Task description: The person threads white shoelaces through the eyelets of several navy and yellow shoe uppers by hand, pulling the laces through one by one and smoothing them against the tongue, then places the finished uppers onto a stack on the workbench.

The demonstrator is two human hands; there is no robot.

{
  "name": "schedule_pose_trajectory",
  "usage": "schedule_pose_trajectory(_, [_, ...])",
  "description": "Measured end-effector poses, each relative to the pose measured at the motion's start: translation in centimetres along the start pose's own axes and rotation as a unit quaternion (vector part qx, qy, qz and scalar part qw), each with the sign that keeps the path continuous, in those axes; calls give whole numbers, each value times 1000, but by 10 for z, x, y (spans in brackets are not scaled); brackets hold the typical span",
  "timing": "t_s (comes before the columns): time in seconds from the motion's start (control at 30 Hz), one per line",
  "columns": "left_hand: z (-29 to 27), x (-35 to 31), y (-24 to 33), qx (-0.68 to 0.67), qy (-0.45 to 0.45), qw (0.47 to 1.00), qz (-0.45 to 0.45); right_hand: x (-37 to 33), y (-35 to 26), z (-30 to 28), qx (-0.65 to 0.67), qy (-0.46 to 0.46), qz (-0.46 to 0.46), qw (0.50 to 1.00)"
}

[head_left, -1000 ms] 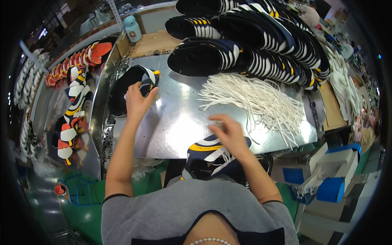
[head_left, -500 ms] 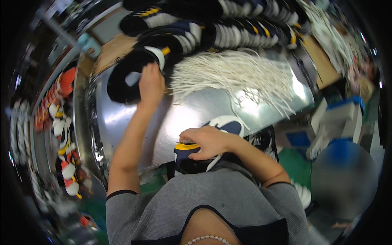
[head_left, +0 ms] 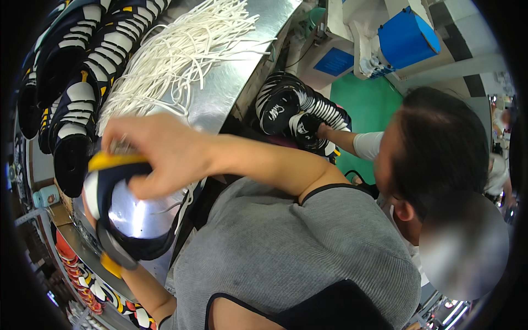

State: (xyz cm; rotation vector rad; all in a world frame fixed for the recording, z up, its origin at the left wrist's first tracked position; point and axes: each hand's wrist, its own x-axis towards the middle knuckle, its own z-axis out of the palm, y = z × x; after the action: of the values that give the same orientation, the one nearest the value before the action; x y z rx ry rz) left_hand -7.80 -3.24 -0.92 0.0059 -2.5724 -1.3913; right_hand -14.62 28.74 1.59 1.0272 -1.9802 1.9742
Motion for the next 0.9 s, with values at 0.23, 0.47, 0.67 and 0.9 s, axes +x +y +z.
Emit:
schedule_pose_trajectory(0.23, [40,-38,72,-67,-128,989,-10,-59,-2,-111,208,143,220,942])
schedule_pose_trajectory(0.47, [105,-24,94,-50,-235,965,102,-162,22,-224,-367,218,367,827])
schedule_pose_trajectory(0.67, [117,-31,97,2,-266,961,76,-316,118,-260,-458,270,510,676])
schedule_pose_trajectory(0.9, [123,-46,78,8,-230,973,-21,-408,187,-266,-490,185,619,585])
